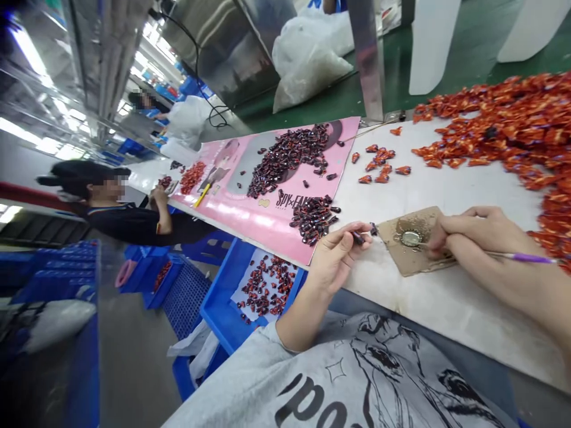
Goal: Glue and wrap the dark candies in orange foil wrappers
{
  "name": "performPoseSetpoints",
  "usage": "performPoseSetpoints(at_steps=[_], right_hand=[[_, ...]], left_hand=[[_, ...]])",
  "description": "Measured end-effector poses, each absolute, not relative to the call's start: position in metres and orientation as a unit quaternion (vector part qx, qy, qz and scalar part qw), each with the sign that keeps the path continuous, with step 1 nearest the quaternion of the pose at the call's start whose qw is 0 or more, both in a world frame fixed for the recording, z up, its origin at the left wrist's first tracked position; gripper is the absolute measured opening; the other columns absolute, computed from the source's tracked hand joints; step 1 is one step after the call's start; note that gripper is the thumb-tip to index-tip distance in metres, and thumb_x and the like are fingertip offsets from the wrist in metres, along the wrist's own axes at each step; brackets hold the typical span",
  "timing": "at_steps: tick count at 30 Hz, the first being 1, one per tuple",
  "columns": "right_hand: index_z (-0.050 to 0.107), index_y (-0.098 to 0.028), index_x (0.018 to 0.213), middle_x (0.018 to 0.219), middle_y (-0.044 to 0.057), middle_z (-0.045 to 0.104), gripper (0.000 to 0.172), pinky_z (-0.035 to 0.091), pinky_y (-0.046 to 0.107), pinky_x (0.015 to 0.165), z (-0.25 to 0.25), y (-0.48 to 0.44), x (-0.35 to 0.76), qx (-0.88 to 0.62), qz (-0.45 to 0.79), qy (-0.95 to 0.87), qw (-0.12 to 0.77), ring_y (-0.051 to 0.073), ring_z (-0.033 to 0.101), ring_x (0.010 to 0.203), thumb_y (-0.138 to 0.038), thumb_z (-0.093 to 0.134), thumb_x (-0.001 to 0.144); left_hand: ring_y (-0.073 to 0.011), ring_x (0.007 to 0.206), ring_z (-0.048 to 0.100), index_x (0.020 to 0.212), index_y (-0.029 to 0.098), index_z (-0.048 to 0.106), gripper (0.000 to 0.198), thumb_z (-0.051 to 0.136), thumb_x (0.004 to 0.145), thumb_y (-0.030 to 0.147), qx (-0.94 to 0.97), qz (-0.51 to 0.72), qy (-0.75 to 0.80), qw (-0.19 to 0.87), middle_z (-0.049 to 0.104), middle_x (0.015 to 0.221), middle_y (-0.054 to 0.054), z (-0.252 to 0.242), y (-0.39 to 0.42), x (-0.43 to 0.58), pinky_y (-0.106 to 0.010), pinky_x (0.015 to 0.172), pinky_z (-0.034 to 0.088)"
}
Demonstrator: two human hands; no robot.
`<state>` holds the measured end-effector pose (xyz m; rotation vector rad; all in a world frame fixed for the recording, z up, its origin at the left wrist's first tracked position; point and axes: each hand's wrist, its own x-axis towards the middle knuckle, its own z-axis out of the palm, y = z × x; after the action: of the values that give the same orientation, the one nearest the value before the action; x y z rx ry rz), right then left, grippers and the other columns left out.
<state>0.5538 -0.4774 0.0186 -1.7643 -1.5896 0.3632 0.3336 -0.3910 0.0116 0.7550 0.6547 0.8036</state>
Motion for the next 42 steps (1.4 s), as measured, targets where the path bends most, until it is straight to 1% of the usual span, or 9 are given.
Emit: performPoseSetpoints(at_steps=[3, 7, 9, 14, 17, 21, 24, 27, 42], right_hand=[[0.069, -0.032, 0.067, 0.068, 0.002, 0.072, 0.029, 0.045, 0.047, 0.077, 0.012, -0.479, 0.556, -0.683, 0.111, -0.634, 0.345, 0.024, 0.062, 0.068, -0.033, 0.041, 0.075], [0.074, -0.03, 0.091, 0.084, 0.002, 0.077, 0.036, 0.048, 0.047, 0.079, 0.022, -0.481, 0.546, -0.691, 0.145, -0.625, 0.332, 0.027, 0.069, 0.078, -0.036, 0.039, 0.084], [0.073, -0.026, 0.089, 0.082, 0.003, 0.077, 0.033, 0.05, 0.04, 0.073, 0.03, -0.481, 0.541, -0.677, 0.198, -0.613, 0.356, 0.024, 0.07, 0.077, -0.038, 0.043, 0.087], [0.074, -0.021, 0.08, 0.083, 0.003, 0.077, 0.039, 0.048, 0.027, 0.066, 0.04, -0.485, 0.534, -0.657, 0.222, -0.551, 0.465, 0.015, 0.07, 0.076, -0.05, 0.054, 0.096], [0.073, -0.019, 0.075, 0.073, 0.002, 0.074, 0.038, 0.048, 0.024, 0.063, 0.042, -0.488, 0.528, -0.63, 0.191, -0.523, 0.542, 0.011, 0.068, 0.069, -0.047, 0.059, 0.098], [0.07, -0.022, 0.068, 0.062, 0.001, 0.068, 0.048, 0.048, 0.03, 0.06, 0.042, -0.492, 0.514, -0.589, 0.154, -0.514, 0.604, 0.013, 0.064, 0.06, -0.055, 0.055, 0.099], [0.066, -0.026, 0.063, 0.058, 0.001, 0.066, 0.056, 0.051, 0.039, 0.073, 0.043, -0.494, 0.506, -0.595, 0.135, -0.539, 0.581, 0.016, 0.064, 0.061, -0.063, 0.047, 0.099], [0.063, -0.025, 0.062, 0.058, -0.001, 0.066, 0.056, 0.046, 0.042, 0.08, 0.042, -0.495, 0.503, -0.576, 0.118, -0.587, 0.557, 0.016, 0.065, 0.063, -0.059, 0.043, 0.102], [0.061, -0.021, 0.067, 0.067, -0.002, 0.068, 0.048, 0.041, 0.038, 0.082, 0.036, -0.495, 0.504, -0.548, 0.083, -0.657, 0.511, 0.013, 0.066, 0.07, -0.039, 0.043, 0.107]], left_hand=[[-0.015, 0.081, 0.073, 0.086, 0.024, 0.081, 0.042, 0.097, 0.051, 0.042, 0.334, 0.366, 0.297, 0.816, 0.077, 0.085, -0.001, 0.01, -0.394, 0.335, -0.033, 0.086, 0.058], [-0.0112, 0.07, 0.072, 0.085, 0.024, 0.081, 0.045, 0.099, 0.046, 0.039, 0.319, 0.381, 0.317, 0.808, 0.076, 0.079, 0.002, 0.001, -0.399, 0.335, -0.024, 0.07, 0.057], [-0.009, 0.067, 0.071, 0.081, 0.024, 0.081, 0.04, 0.099, 0.047, 0.037, 0.314, 0.401, 0.319, 0.799, 0.077, 0.079, 0.002, -0.004, -0.401, 0.335, -0.021, 0.067, 0.056], [-0.0092, 0.078, 0.073, 0.089, 0.027, 0.082, 0.034, 0.094, 0.059, 0.038, 0.345, 0.426, 0.308, 0.778, 0.078, 0.089, 0.001, -0.012, -0.406, 0.34, -0.02, 0.078, 0.059], [-0.0086, 0.073, 0.074, 0.087, 0.03, 0.081, 0.031, 0.094, 0.06, 0.039, 0.377, 0.438, 0.299, 0.759, 0.079, 0.085, 0.003, -0.014, -0.409, 0.342, -0.018, 0.07, 0.059], [-0.0103, 0.071, 0.075, 0.084, 0.031, 0.081, 0.025, 0.093, 0.063, 0.038, 0.426, 0.451, 0.272, 0.735, 0.08, 0.083, 0.003, -0.016, -0.413, 0.346, -0.017, 0.061, 0.059], [-0.0111, 0.073, 0.077, 0.084, 0.03, 0.081, 0.022, 0.091, 0.065, 0.035, 0.454, 0.454, 0.263, 0.72, 0.081, 0.083, 0.003, -0.016, -0.416, 0.348, -0.018, 0.064, 0.061], [-0.0109, 0.075, 0.077, 0.086, 0.031, 0.081, 0.022, 0.091, 0.066, 0.035, 0.481, 0.455, 0.261, 0.702, 0.082, 0.083, 0.004, -0.016, -0.418, 0.348, -0.019, 0.069, 0.063], [-0.0123, 0.078, 0.077, 0.087, 0.033, 0.081, 0.024, 0.09, 0.066, 0.039, 0.507, 0.446, 0.278, 0.683, 0.082, 0.084, 0.003, -0.017, -0.419, 0.346, -0.022, 0.069, 0.064]])
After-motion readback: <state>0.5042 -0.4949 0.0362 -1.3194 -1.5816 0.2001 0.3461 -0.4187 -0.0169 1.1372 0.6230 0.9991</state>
